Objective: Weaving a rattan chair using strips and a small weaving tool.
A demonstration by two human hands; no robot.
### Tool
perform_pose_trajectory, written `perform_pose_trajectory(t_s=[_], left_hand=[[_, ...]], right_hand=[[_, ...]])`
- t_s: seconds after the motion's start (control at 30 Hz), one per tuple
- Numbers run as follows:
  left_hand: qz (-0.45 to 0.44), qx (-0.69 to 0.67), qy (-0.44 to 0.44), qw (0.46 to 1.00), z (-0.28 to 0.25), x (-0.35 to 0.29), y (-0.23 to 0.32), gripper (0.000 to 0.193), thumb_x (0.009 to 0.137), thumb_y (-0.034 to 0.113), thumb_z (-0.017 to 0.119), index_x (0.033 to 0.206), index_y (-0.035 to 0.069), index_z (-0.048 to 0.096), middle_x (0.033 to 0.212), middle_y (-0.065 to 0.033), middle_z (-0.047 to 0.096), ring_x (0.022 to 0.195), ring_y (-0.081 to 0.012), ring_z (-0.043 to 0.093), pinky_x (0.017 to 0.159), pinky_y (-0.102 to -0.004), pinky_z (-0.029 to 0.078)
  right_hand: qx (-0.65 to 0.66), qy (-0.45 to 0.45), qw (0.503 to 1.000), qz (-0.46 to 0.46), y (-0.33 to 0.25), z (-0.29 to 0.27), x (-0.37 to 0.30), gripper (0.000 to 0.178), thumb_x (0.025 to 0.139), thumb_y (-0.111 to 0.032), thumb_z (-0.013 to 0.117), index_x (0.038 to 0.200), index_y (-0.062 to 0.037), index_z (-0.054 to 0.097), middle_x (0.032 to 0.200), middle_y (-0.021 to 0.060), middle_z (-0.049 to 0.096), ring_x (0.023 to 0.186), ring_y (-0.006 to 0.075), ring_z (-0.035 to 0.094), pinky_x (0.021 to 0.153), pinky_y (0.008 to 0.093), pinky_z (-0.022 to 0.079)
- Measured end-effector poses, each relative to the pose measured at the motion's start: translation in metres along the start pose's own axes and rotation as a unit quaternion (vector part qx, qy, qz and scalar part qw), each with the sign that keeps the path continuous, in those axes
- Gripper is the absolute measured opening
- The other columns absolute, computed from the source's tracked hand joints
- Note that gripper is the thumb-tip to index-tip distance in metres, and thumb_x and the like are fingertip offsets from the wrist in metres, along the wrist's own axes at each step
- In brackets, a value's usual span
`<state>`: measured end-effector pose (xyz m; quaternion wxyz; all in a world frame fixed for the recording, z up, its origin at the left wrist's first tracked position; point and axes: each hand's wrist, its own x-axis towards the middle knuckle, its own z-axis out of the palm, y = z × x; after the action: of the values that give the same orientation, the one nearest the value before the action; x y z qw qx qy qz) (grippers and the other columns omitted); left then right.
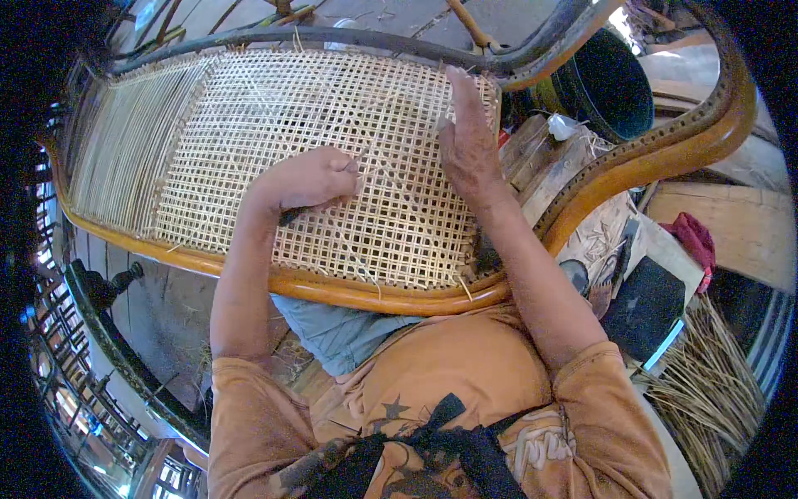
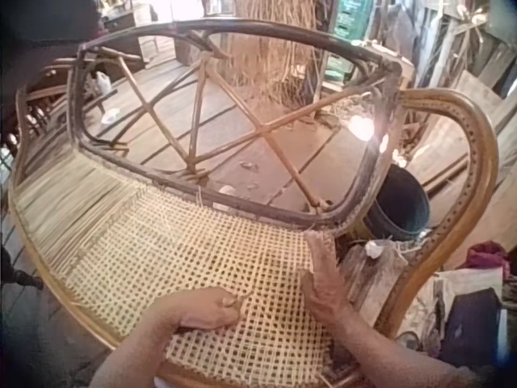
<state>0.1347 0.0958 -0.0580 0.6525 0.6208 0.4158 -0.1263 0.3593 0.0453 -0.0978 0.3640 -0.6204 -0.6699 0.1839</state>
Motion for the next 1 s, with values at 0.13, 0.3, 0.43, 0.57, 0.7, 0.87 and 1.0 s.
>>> perform_pose_trajectory(t_s=[0.13,0.3,0.43,0.57,0.7,0.87,1.0], left_hand=[[0.007,0.017,0.019,1.0,-0.003,-0.023,-0.009,0.027,0.072,0.023,0.05,0.057,0.001,0.048,0.05,-0.0036,0.046,0.044,-0.0134,0.042,0.043,-0.0317,0.034],[-0.014,0.095,0.058,0.994,-0.006,-0.063,-0.027,0.032,0.075,0.025,0.049,0.059,-0.003,0.046,0.049,-0.0069,0.042,0.046,-0.0145,0.038,0.044,-0.0343,0.033],[-0.047,0.084,0.124,0.988,-0.001,-0.103,-0.04,0.031,0.077,0.023,0.05,0.063,-0.004,0.046,0.051,-0.0074,0.041,0.049,-0.0148,0.038,0.047,-0.0341,0.035],[-0.081,-0.03,0.144,0.986,0.011,-0.134,-0.055,0.025,0.079,0.018,0.053,0.066,-0.002,0.048,0.055,-0.005,0.044,0.054,-0.0122,0.041,0.05,-0.0315,0.037],[-0.051,0.01,0.193,0.98,0.022,-0.144,-0.064,0.022,0.08,0.015,0.055,0.066,0.0,0.049,0.058,0.0002,0.044,0.056,-0.0079,0.04,0.05,-0.0279,0.036],[-0.121,-0.095,0.21,0.966,0.03,-0.145,-0.063,0.022,0.083,0.015,0.055,0.067,0.001,0.048,0.06,0.0043,0.04,0.057,-0.0049,0.036,0.05,-0.0248,0.033],[-0.077,-0.086,0.216,0.97,0.033,-0.147,-0.063,0.022,0.083,0.015,0.055,0.066,0.002,0.048,0.059,0.005,0.039,0.056,-0.0045,0.035,0.049,-0.0244,0.032]], right_hand=[[0.014,-0.049,0.998,0.032,-0.002,-0.001,-0.008,0.057,0.083,0.005,0.041,0.136,-0.008,0.025,0.134,0.0185,0.035,0.126,0.0307,0.034,0.103,0.0371,0.03],[-0.047,-0.089,0.994,0.043,-0.003,-0.004,-0.013,0.057,0.082,0.007,0.04,0.135,-0.0081,0.027,0.128,0.0196,0.042,0.116,0.0343,0.043,0.099,0.0393,0.033],[-0.057,-0.167,0.98,0.097,-0.004,-0.004,-0.018,0.058,0.08,0.008,0.039,0.135,-0.0086,0.028,0.122,0.0214,0.047,0.106,0.0357,0.048,0.095,0.0419,0.036],[-0.094,-0.155,0.983,-0.017,-0.007,-0.004,-0.021,0.054,0.08,0.008,0.039,0.132,-0.0072,0.034,0.115,0.0202,0.052,0.103,0.0347,0.051,0.091,0.0405,0.04],[-0.058,-0.144,0.988,-0.005,0.0,-0.01,-0.013,0.037,0.081,0.003,0.046,0.116,-0.0079,0.052,0.104,0.0142,0.059,0.096,0.0288,0.056,0.086,0.0366,0.044],[0.035,-0.118,0.976,0.181,0.018,-0.005,0.002,0.025,0.08,0.0,0.052,0.103,-0.0079,0.06,0.098,0.0099,0.062,0.091,0.0244,0.058,0.083,0.0335,0.045],[0.002,-0.18,0.983,-0.036,0.031,0.002,0.007,0.015,0.081,-0.002,0.056,0.095,-0.0039,0.059,0.093,0.0107,0.062,0.091,0.0248,0.058,0.081,0.0334,0.045]])
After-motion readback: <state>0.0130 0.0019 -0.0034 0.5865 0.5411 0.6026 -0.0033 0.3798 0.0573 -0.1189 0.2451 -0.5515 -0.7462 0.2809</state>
